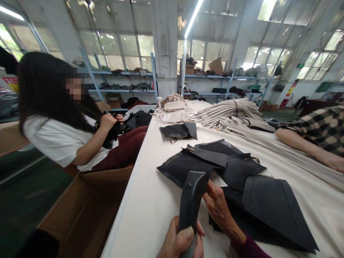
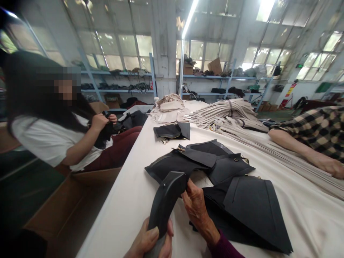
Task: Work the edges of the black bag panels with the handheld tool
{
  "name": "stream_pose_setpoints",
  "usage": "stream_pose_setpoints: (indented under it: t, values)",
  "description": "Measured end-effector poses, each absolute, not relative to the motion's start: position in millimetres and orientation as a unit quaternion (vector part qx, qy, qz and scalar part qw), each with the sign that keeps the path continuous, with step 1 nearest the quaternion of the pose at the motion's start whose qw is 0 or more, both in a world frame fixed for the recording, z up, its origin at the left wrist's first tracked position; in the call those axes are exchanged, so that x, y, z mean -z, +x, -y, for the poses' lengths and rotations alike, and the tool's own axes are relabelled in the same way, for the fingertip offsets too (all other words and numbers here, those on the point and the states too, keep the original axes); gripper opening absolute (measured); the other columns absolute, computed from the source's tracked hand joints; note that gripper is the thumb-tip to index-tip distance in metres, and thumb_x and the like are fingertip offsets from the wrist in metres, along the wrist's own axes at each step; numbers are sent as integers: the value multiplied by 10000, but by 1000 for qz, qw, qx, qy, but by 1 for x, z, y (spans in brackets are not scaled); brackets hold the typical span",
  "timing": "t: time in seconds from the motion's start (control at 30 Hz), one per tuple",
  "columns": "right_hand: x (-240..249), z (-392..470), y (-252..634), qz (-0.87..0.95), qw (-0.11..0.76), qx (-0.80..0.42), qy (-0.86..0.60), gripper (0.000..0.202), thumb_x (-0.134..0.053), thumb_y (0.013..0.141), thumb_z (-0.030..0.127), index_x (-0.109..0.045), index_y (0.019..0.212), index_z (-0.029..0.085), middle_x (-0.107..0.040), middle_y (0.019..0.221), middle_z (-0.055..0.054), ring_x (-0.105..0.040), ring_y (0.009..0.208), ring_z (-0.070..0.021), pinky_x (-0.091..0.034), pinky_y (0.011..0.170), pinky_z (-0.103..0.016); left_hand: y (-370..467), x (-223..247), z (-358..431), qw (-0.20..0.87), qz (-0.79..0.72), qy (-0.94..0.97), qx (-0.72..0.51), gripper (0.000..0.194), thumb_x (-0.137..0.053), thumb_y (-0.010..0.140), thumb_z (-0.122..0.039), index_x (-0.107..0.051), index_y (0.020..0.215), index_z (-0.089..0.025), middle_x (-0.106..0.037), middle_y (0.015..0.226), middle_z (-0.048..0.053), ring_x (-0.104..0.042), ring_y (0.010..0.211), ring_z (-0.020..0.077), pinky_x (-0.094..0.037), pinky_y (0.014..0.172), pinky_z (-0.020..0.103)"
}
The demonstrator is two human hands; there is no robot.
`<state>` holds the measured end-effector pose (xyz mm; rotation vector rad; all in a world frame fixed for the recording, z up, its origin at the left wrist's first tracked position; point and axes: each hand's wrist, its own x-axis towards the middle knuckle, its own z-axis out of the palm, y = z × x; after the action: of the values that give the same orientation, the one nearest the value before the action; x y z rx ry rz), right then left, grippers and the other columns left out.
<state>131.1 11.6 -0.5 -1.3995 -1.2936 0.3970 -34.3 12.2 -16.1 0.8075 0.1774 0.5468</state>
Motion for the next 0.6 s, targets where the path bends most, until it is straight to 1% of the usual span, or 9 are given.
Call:
stream_pose_setpoints:
  t: [0.17,0.3,0.37,0.4,0.47,0.5,0.53,0.57,0.6]
  values:
    - [11,24,123,532,486,-242,-650,287,-439,869,376,-551,712,163,-549,624,-10,-504,557,-120,-420,535,-218,-34,9,-15,894,-105,336,-279,289,-515,823,-458,-485,886,-178,-509,507,-27,-486,367,108,-348,379,206]
    - [-17,65,137,619,325,-368,-612,219,-501,833,373,-598,764,189,-629,671,-17,-567,501,-119,-411,459,-203,-33,2,-16,892,-113,314,-304,271,-522,825,-444,-470,860,-181,-509,494,-39,-471,336,103,-370,364,213]
    - [-44,64,153,649,260,-371,-611,240,-455,865,339,-604,735,203,-634,647,3,-590,510,-113,-407,467,-191,-32,0,-15,890,-130,308,-310,277,-521,827,-449,-471,852,-178,-518,497,-38,-470,330,99,-367,358,209]
    - [-56,55,162,651,256,-325,-636,272,-414,889,327,-610,744,205,-631,635,9,-599,530,-113,-415,502,-194,-32,-1,-15,889,-138,306,-313,278,-519,828,-450,-471,848,-176,-520,501,-38,-467,325,95,-360,351,205]
    - [-69,21,178,632,279,-152,-707,290,-367,915,320,-623,840,206,-643,664,2,-606,580,-121,-430,595,-218,-30,-2,-14,884,-148,306,-319,283,-519,827,-451,-474,839,-172,-517,499,-40,-457,316,90,-350,340,201]
    - [-68,-1,185,623,261,-62,-735,276,-371,913,300,-624,876,197,-654,714,-17,-611,627,-134,-429,638,-233,-30,-3,-13,882,-150,309,-324,284,-522,825,-451,-476,833,-171,-514,494,-41,-451,312,89,-345,336,201]
    - [-64,-25,191,617,207,15,-759,252,-388,904,274,-623,901,185,-661,776,-42,-611,685,-152,-421,660,-246,-29,-3,-14,878,-152,310,-330,285,-526,821,-451,-477,830,-171,-511,488,-42,-444,307,89,-339,333,202]
    - [-55,-49,196,611,145,74,-774,218,-419,889,257,-618,924,176,-659,836,-61,-604,736,-167,-413,673,-253,-29,-2,-14,875,-155,312,-336,288,-532,815,-454,-478,827,-171,-505,479,-44,-438,303,88,-334,333,203]
    - [-45,-71,200,608,133,91,-777,199,-473,862,239,-604,987,156,-649,924,-88,-594,821,-186,-405,711,-261,-29,-2,-15,872,-160,312,-341,299,-544,804,-463,-480,825,-172,-503,473,-44,-438,305,90,-327,335,203]
